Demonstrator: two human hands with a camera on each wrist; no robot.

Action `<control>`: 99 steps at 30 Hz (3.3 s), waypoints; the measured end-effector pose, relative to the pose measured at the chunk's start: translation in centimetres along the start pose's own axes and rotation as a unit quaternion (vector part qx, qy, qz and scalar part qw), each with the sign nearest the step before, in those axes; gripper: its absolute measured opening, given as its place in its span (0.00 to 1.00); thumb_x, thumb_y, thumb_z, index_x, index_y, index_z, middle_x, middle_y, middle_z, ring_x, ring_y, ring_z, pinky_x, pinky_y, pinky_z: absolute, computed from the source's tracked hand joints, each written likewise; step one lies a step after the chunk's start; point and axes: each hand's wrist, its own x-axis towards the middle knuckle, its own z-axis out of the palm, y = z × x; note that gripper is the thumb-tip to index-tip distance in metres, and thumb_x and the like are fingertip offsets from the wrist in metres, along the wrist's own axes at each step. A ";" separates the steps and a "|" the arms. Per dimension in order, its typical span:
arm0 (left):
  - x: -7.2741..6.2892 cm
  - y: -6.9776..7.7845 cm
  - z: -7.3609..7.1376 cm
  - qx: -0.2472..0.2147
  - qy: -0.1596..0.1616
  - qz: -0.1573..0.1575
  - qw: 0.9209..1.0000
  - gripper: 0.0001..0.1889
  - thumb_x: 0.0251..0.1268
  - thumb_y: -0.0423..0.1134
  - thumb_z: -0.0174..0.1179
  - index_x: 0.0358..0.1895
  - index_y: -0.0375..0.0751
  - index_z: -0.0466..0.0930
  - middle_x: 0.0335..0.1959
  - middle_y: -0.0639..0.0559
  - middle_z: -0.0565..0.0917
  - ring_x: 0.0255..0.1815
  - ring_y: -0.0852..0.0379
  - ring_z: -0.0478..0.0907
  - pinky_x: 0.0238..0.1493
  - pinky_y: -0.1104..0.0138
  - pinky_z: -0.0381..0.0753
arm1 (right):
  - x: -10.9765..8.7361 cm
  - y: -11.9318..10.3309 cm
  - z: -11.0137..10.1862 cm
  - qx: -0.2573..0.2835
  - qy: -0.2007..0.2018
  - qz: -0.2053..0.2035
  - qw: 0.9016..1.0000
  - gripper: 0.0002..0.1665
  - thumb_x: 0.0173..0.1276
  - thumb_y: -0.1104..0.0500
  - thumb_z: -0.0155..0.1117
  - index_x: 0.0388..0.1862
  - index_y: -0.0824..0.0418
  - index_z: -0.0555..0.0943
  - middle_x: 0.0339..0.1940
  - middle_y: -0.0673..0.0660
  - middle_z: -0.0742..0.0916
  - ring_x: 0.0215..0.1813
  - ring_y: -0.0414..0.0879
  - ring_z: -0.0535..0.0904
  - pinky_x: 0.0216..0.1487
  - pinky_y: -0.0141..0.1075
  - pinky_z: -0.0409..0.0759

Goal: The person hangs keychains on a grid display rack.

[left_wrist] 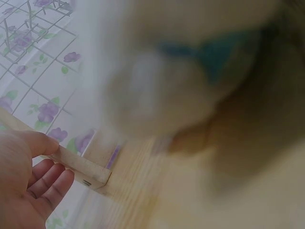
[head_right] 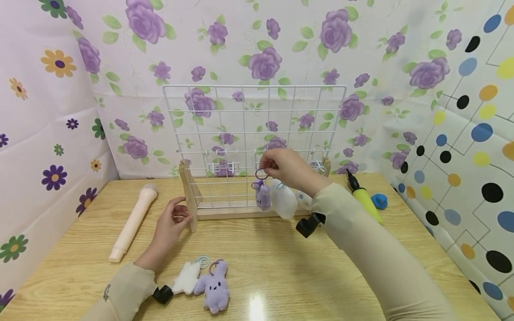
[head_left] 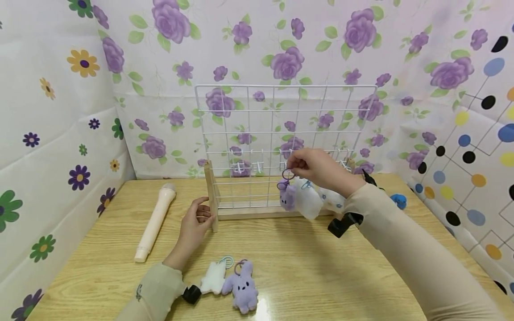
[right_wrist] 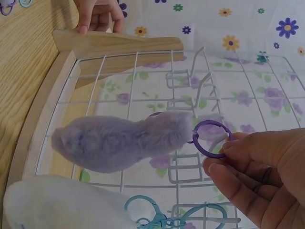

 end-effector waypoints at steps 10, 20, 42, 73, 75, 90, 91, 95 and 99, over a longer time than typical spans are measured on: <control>-0.1 0.2 -0.1 -0.006 0.000 -0.005 1.000 0.29 0.59 0.25 0.63 0.64 0.38 0.66 0.45 0.39 0.78 0.43 0.51 0.77 0.40 0.78 0.77 | 0.6 0.1 0.5 -0.012 -0.003 0.000 1.000 0.05 0.68 0.66 0.61 0.40 0.60 0.82 0.37 0.56 0.87 0.39 0.46 0.82 0.43 0.38 0.83; -0.2 0.4 0.0 -0.005 0.000 -0.006 1.000 0.28 0.60 0.26 0.63 0.64 0.37 0.66 0.45 0.39 0.78 0.43 0.50 0.77 0.40 0.78 0.78 | 0.8 0.3 0.8 -0.017 -0.005 0.003 1.000 0.06 0.67 0.67 0.60 0.41 0.61 0.82 0.39 0.58 0.86 0.41 0.47 0.81 0.46 0.41 0.82; 0.0 0.2 -0.1 -0.002 -0.001 -0.002 1.000 0.29 0.59 0.25 0.63 0.64 0.38 0.66 0.45 0.38 0.78 0.44 0.49 0.77 0.40 0.77 0.78 | 0.2 0.5 -0.1 0.013 0.029 -0.003 1.000 0.08 0.69 0.64 0.60 0.45 0.62 0.82 0.42 0.57 0.86 0.43 0.48 0.81 0.46 0.42 0.82; 0.0 0.3 -0.1 -0.007 -0.002 -0.012 1.000 0.29 0.60 0.26 0.63 0.64 0.38 0.66 0.46 0.39 0.78 0.43 0.49 0.77 0.40 0.79 0.77 | -4.7 -3.0 5.0 0.125 0.073 -0.100 0.984 0.10 0.67 0.63 0.63 0.46 0.59 0.81 0.40 0.54 0.85 0.39 0.40 0.81 0.39 0.31 0.82; 0.0 0.3 -0.1 -0.005 -0.001 -0.012 1.000 0.29 0.59 0.26 0.63 0.64 0.38 0.66 0.45 0.39 0.78 0.43 0.49 0.77 0.40 0.79 0.77 | -4.8 -3.2 5.8 0.131 0.070 -0.105 0.983 0.09 0.67 0.63 0.64 0.46 0.59 0.81 0.40 0.53 0.85 0.39 0.40 0.81 0.38 0.31 0.82; 0.0 0.2 -0.1 -0.006 -0.004 -0.014 1.000 0.29 0.60 0.26 0.63 0.65 0.39 0.65 0.46 0.39 0.77 0.44 0.48 0.77 0.40 0.78 0.77 | -4.7 -4.2 12.8 0.174 -0.027 -0.122 0.977 0.07 0.67 0.61 0.64 0.43 0.59 0.81 0.38 0.55 0.86 0.38 0.37 0.80 0.34 0.29 0.81; 0.0 0.2 -0.1 -0.006 -0.004 -0.014 1.000 0.29 0.60 0.26 0.63 0.65 0.39 0.65 0.46 0.39 0.77 0.44 0.49 0.77 0.40 0.78 0.77 | -4.7 -4.3 13.2 0.174 -0.034 -0.122 0.977 0.07 0.67 0.61 0.64 0.43 0.59 0.81 0.37 0.55 0.85 0.37 0.37 0.80 0.34 0.29 0.81; 0.0 0.2 -0.1 -0.006 -0.004 -0.014 1.000 0.29 0.60 0.26 0.63 0.65 0.39 0.65 0.46 0.39 0.78 0.44 0.48 0.77 0.40 0.78 0.77 | -4.5 -4.4 15.1 0.169 -0.069 -0.114 0.977 0.07 0.67 0.60 0.64 0.43 0.59 0.81 0.39 0.55 0.85 0.38 0.36 0.80 0.35 0.26 0.80; 0.0 0.2 -0.1 -0.006 -0.003 -0.012 1.000 0.29 0.60 0.26 0.63 0.65 0.39 0.66 0.46 0.39 0.78 0.43 0.48 0.77 0.40 0.78 0.77 | -4.2 -4.6 16.7 0.163 -0.098 -0.091 0.977 0.09 0.65 0.61 0.66 0.43 0.61 0.81 0.39 0.55 0.85 0.38 0.36 0.80 0.36 0.26 0.80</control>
